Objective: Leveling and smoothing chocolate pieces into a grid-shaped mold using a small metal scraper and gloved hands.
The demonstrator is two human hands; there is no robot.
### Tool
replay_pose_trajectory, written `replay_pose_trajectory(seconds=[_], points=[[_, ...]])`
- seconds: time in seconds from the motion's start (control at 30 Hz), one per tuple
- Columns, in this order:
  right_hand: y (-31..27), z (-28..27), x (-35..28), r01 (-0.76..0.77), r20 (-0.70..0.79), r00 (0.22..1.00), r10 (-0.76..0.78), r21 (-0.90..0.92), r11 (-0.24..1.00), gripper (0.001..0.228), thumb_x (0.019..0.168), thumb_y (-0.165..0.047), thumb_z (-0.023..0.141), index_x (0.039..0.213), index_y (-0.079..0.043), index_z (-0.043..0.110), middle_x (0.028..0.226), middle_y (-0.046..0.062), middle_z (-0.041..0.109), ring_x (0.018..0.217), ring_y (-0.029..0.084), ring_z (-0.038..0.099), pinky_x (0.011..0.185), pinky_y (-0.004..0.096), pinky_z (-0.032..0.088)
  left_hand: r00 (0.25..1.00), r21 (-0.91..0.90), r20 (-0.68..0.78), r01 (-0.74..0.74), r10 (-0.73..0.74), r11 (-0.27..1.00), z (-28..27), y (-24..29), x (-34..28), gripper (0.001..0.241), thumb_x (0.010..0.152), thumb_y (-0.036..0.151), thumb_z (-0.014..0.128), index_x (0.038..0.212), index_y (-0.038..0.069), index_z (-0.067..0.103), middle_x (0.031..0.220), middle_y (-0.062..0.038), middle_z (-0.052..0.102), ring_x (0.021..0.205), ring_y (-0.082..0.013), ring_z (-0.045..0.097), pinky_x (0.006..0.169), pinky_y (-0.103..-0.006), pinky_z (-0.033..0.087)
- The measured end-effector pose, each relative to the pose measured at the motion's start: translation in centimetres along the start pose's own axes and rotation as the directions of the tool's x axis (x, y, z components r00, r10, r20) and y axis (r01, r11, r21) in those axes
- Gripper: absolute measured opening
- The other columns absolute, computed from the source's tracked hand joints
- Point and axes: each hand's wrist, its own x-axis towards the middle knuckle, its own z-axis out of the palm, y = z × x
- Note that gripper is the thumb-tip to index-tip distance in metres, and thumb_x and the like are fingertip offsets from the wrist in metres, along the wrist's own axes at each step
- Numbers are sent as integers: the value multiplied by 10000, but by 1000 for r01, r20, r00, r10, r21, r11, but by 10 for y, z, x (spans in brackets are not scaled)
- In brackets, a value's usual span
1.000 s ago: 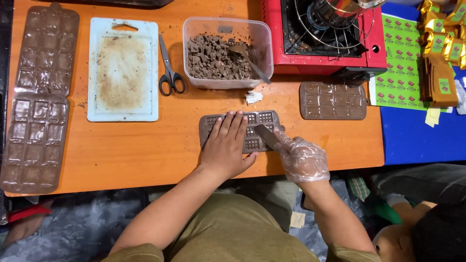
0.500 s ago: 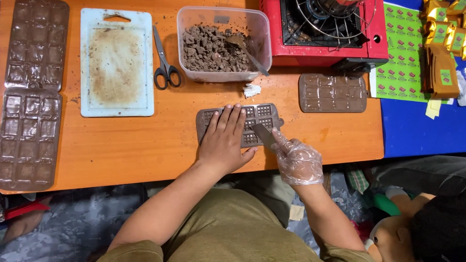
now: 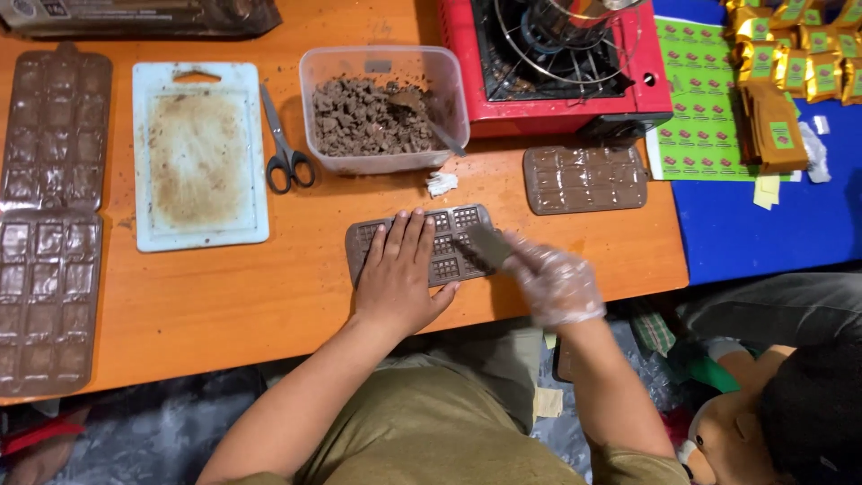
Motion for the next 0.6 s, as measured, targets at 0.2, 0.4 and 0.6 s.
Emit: replay_pose_trajectory(seconds=[0.2, 0.4, 0.6], points=[[37, -24, 38, 26, -155, 987, -40, -87, 996, 196, 987, -387, 635, 1156, -353, 728, 1031, -14, 754, 1013, 296, 717, 893, 477, 594, 999, 84, -41, 4, 0, 996, 6, 14, 8, 988, 869, 575, 639, 1567, -32, 291, 1658, -270, 205, 1551, -411, 134, 1234, -591, 27], [6, -24, 45, 46, -53, 997, -53, -130, 990, 210, 1012, -400, 560, 1169, -443, 692, 1033, -43, 753, 1026, 250, 729, 899, 468, 605, 999, 23, 3, -39, 39, 999, 8, 28, 28, 948, 917, 584, 588, 1560, -46, 290, 1641, -286, 216, 1542, -434, 145, 1223, -599, 40], [-1, -26, 53, 49, -23, 998, -52, -126, 991, 213, 1008, -407, 557, 1167, -424, 698, 1032, -33, 756, 1025, 257, 730, 895, 467, 606, 999, 7, 35, -20, 19, 1000, 5, 35, 33, 908, 923, 563, 584, 1575, 1, 298, 1639, -297, 206, 1543, -455, 125, 1217, -619, 57]])
